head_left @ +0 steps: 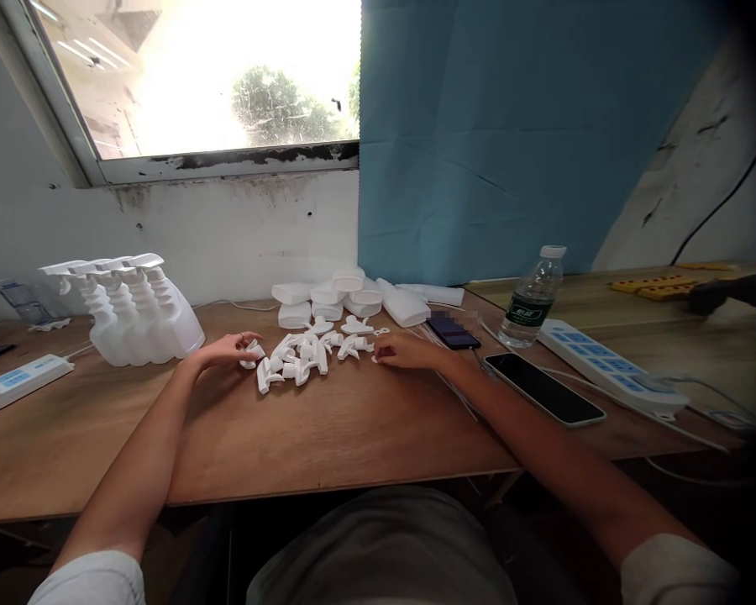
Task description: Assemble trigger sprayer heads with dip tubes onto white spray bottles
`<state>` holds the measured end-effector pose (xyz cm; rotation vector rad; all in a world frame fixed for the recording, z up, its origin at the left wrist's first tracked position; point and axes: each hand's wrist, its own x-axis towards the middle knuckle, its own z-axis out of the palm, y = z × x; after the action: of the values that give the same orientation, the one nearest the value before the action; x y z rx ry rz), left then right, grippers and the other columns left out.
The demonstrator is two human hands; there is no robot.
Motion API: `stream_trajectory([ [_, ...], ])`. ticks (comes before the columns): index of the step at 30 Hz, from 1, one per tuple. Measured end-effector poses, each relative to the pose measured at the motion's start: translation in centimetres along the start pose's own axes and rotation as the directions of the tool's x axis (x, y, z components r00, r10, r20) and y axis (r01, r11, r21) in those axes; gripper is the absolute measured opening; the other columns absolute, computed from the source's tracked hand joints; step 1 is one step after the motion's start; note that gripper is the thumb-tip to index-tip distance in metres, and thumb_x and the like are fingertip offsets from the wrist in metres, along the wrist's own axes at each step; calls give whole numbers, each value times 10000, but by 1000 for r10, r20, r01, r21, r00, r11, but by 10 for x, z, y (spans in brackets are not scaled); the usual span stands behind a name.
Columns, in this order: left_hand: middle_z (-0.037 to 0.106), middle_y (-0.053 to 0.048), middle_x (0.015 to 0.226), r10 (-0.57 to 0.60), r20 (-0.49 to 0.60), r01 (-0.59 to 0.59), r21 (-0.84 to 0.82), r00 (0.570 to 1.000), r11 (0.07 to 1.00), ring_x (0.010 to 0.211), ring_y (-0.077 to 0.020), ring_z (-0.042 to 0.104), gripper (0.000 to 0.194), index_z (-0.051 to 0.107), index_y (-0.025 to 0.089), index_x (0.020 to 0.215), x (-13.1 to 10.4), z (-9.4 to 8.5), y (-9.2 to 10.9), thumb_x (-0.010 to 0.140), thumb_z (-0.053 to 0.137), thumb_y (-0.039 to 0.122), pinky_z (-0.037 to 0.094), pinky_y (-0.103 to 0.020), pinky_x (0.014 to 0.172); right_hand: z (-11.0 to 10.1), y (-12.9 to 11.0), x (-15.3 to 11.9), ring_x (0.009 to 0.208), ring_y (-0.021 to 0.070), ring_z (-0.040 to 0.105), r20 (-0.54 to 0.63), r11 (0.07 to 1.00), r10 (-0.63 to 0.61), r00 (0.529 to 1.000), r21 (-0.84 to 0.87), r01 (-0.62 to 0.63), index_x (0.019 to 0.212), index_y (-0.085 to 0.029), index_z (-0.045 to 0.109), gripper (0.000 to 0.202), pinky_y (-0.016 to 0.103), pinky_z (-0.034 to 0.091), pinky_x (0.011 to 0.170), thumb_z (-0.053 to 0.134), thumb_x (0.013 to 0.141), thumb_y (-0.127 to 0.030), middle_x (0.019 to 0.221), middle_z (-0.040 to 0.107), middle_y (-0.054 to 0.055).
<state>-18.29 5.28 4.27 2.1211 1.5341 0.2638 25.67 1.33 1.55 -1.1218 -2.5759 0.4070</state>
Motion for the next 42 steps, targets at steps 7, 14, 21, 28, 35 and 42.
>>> stream_trajectory([
  [7,637,-103,1048,99,-449,-64,94,888,994,957,-270,582,556,692,184,988,3,-2,13,646,654,621,468,-339,844,-2,-10,3,793,178,579,-59,1000,23,998,-17,-24,898,-138,658,140,262,426,702,594,774,-127,890,647,71],
  [14,592,4,790,236,-585,-406,-177,776,896,650,-133,518,528,597,194,992,-2,56,91,677,702,604,431,-244,608,-4,-16,1,739,171,599,-35,1000,-23,999,-22,22,807,-142,677,95,255,417,669,584,820,-157,829,683,64],
  [21,618,-15,892,460,-422,-531,-61,781,845,768,-149,552,425,644,189,943,-16,126,138,711,745,531,439,-263,711,0,-34,2,837,181,638,-199,984,-172,965,6,177,930,-183,729,205,284,456,772,535,906,-244,915,727,56],
  [28,634,-24,912,451,-322,-485,-29,833,874,737,-143,555,418,711,179,840,-17,137,138,756,685,588,425,-265,699,14,-61,-2,691,136,607,-348,970,-201,916,61,236,939,-181,740,196,257,474,664,554,904,-234,852,734,42],
  [35,636,-12,825,421,-329,-424,66,845,903,664,-140,555,465,748,217,899,-18,133,135,729,673,643,421,-256,639,20,-62,-1,824,159,670,-346,914,-396,850,-57,403,1014,-188,728,227,276,515,733,520,927,-213,962,736,73],
  [42,683,-14,868,441,-343,-434,100,829,895,774,-181,619,435,714,234,979,-19,134,134,729,700,590,459,-277,713,24,-64,-3,742,136,649,-260,913,-398,880,-25,406,1098,-223,706,242,263,508,664,546,929,-291,1025,711,69],
])
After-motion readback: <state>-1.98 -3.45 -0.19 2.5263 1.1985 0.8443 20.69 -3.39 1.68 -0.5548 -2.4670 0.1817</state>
